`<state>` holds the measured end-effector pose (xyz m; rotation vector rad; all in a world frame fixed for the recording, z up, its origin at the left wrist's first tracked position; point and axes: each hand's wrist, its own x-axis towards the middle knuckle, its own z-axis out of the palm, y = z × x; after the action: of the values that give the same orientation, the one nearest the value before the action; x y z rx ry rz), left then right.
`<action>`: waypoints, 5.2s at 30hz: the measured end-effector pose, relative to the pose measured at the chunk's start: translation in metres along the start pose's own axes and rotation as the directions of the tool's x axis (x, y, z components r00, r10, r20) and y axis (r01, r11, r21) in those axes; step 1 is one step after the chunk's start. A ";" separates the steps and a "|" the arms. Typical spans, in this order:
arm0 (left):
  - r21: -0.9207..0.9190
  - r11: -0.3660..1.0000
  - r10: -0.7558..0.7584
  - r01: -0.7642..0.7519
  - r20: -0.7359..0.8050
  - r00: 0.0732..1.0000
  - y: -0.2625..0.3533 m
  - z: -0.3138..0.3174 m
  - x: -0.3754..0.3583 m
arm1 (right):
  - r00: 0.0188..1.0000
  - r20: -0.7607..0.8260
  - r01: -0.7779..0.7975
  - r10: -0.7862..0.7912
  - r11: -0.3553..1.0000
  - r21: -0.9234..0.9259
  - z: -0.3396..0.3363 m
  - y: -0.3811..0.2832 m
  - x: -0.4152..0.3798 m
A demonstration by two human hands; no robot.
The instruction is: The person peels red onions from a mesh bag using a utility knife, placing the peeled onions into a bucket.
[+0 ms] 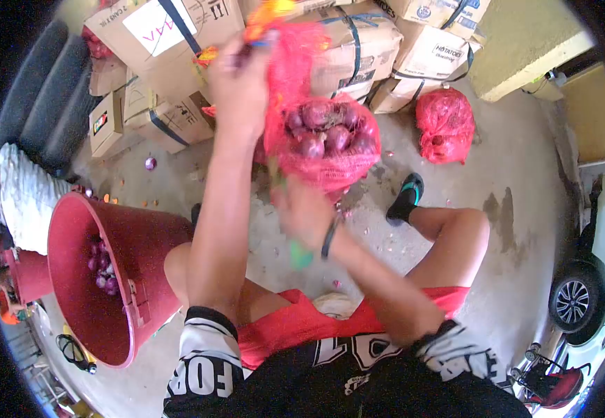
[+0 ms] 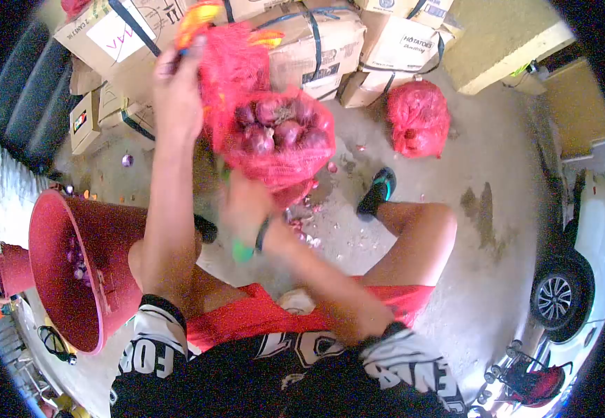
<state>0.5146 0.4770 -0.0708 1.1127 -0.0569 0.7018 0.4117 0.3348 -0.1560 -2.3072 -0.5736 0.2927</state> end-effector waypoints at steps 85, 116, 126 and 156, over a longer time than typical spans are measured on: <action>0.849 0.135 -0.580 -0.510 0.485 0.654 -0.025 -0.025 -0.092 | 0.967 0.118 -0.241 0.224 0.666 0.706 -0.038 0.157 -0.141; -0.356 0.720 -0.614 0.596 0.074 0.786 -0.001 -0.018 -0.261 | 0.979 -0.040 0.194 -0.202 0.839 0.507 -0.048 0.088 -0.122; -0.387 0.746 -0.576 0.541 0.030 0.817 -0.013 -0.008 -0.268 | 0.954 -0.051 0.296 -0.297 0.892 0.342 -0.060 0.071 -0.130; -0.246 0.803 -0.532 0.543 0.114 0.839 -0.019 -0.019 -0.269 | 0.946 -0.036 0.318 -0.321 0.905 0.282 -0.067 0.074 -0.125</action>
<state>0.3078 0.3573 -0.1964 0.8186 0.1273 0.1480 0.3500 0.1872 -0.1553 -1.8992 -0.8465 0.2130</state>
